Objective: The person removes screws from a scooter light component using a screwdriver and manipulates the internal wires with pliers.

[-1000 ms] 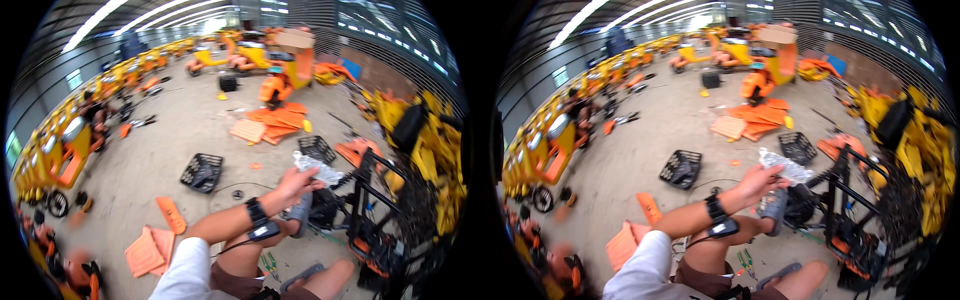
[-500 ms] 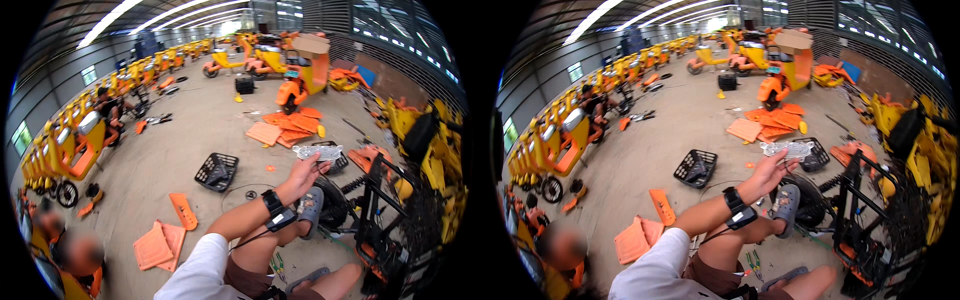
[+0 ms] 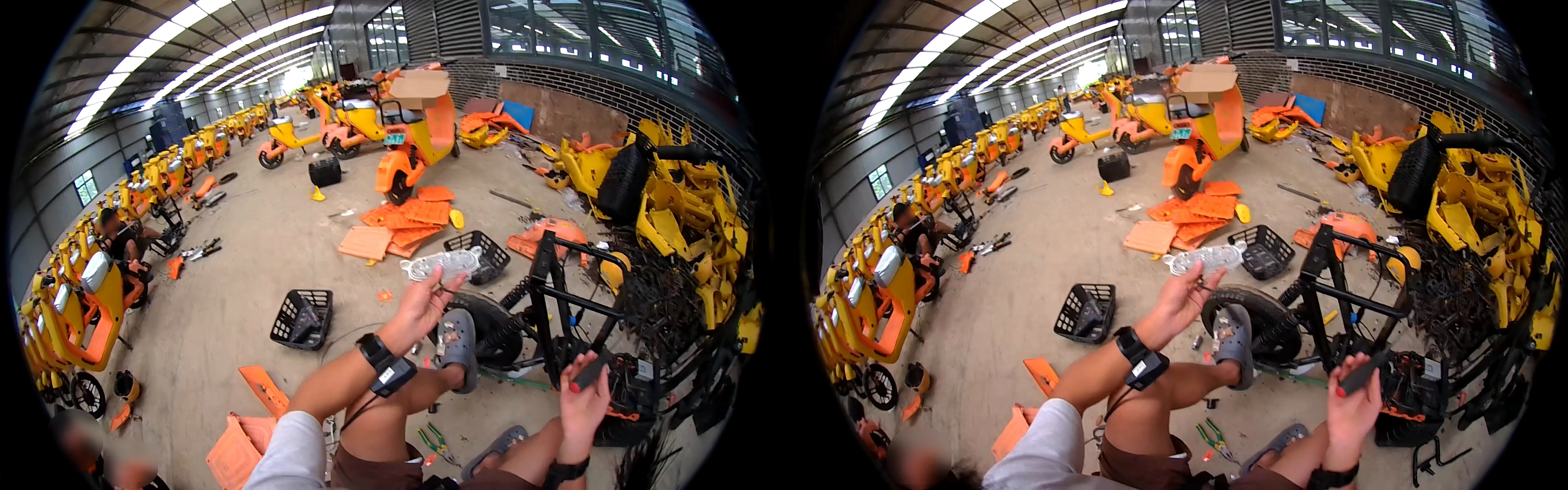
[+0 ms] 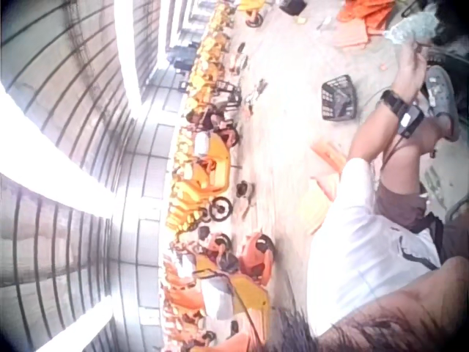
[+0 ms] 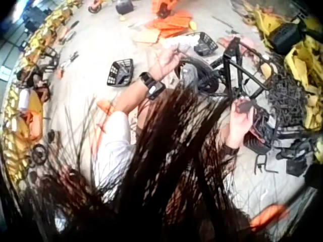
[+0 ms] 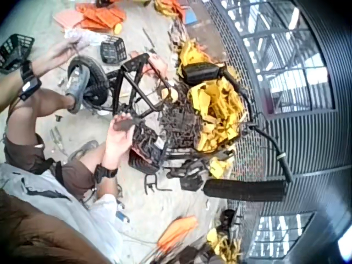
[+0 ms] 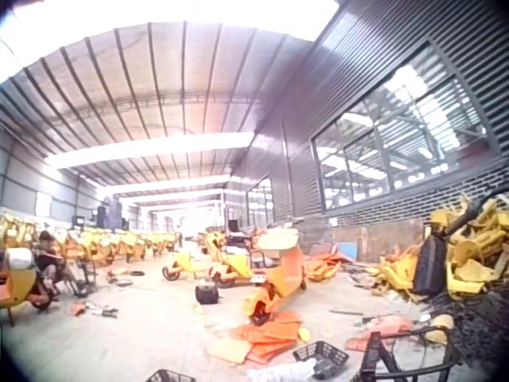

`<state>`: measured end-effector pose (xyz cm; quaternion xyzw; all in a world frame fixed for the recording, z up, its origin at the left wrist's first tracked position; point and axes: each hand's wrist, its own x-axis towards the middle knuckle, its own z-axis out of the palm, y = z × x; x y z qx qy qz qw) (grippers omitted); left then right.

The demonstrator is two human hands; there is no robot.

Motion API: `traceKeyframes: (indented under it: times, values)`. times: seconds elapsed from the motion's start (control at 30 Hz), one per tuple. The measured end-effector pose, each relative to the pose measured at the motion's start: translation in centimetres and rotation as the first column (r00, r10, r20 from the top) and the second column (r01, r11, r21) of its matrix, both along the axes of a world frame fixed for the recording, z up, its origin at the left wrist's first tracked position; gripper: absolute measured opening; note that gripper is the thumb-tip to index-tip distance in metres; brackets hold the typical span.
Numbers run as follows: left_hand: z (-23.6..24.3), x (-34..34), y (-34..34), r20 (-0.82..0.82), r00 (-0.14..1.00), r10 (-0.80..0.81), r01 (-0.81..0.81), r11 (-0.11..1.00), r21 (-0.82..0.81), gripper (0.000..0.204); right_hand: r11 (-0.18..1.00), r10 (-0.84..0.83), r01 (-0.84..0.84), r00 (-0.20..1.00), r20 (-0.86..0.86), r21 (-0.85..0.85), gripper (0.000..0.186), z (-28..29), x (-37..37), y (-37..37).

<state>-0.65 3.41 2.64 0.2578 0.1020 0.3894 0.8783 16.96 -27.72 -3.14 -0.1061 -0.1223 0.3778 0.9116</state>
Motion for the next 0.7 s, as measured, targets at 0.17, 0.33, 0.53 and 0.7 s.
traceKeyframes:
  times: [0.17,0.33,0.53,0.7]
  values:
    - [-0.7,-0.5,0.1,-0.052,0.996,-0.072,0.073,0.997,0.023,0.029,0.998,0.033,-0.039,0.992,-0.124,-0.043,0.029,0.1,-0.8,3.3]
    - [-0.3,0.0,-1.5,-0.286,0.942,-0.174,0.215,0.969,0.121,0.023,0.999,0.028,-0.028,1.000,-0.002,-0.023,0.031,-1.0,-1.5,4.5]
    - [1.3,0.8,-5.0,-0.478,0.827,-0.297,0.482,0.812,0.328,0.020,0.872,-0.006,0.072,0.991,0.136,-0.483,0.033,-6.4,-3.1,4.6]
    - [2.7,-0.2,-5.9,-0.561,0.800,-0.214,0.498,0.757,0.422,0.025,0.798,-0.046,0.348,0.849,0.526,-0.492,0.035,-7.4,-4.4,4.3]
